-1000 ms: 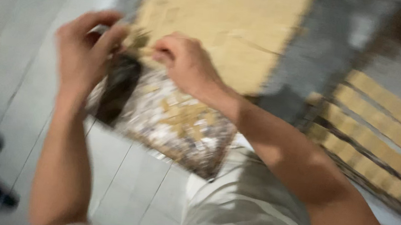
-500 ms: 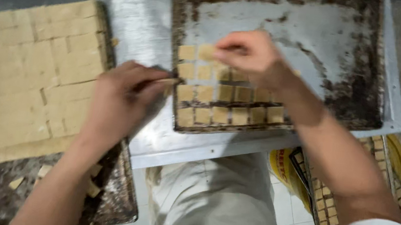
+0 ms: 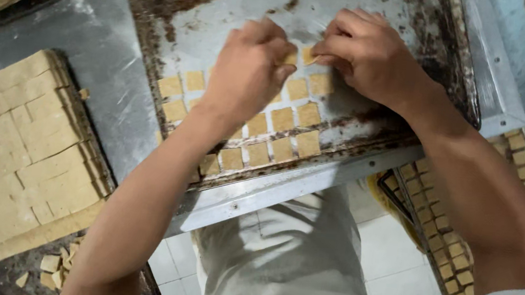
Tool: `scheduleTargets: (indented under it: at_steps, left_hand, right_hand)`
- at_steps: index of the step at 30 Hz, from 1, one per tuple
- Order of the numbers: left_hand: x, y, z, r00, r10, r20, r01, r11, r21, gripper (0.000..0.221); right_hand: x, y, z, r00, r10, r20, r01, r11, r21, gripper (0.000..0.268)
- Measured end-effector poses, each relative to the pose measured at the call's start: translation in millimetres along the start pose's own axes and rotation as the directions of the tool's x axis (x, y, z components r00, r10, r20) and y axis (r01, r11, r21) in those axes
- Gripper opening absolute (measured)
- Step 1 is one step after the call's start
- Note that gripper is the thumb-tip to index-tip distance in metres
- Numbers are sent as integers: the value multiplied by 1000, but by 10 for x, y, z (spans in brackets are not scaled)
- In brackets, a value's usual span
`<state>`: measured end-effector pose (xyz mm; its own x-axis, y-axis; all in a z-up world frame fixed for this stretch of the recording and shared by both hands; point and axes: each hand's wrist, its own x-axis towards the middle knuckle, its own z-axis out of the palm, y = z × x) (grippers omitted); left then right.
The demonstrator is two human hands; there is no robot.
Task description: The person peels square pieces of dough from a larger sheet and places them onto a metal baking tray one by one.
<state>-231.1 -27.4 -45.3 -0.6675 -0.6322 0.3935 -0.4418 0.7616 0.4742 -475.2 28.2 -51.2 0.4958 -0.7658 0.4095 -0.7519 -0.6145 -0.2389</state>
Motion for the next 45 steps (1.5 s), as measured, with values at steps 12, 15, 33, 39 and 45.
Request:
scheduleTargets:
  at_steps: [12, 15, 33, 39, 45]
  left_hand:
    - [-90, -44, -19, 987, -104, 124, 101, 994, 37, 36]
    - [-77, -55, -26, 985, -110, 130, 105, 993, 47, 37]
    - [-2102, -207, -2341, 855, -519, -12, 507, 830, 230, 26]
    - [-2803, -57, -2493, 559, -801, 213, 698, 594, 400, 46]
    - [-3207, -155, -2322, 744, -664, 73, 609, 719, 336, 50]
  right_hand:
    - [-57, 25, -192, 991, 113, 75, -125, 977, 172, 37]
    - [-59, 35, -226, 991, 97, 89, -113, 975, 193, 37]
    - [539, -1335, 340, 982, 50, 180, -104, 946, 307, 26]
    - [1041, -2460, 889, 947, -269, 175, 168, 880, 443, 32]
    - [1461, -3095, 1337, 919, -383, 91, 297, 827, 478, 34]
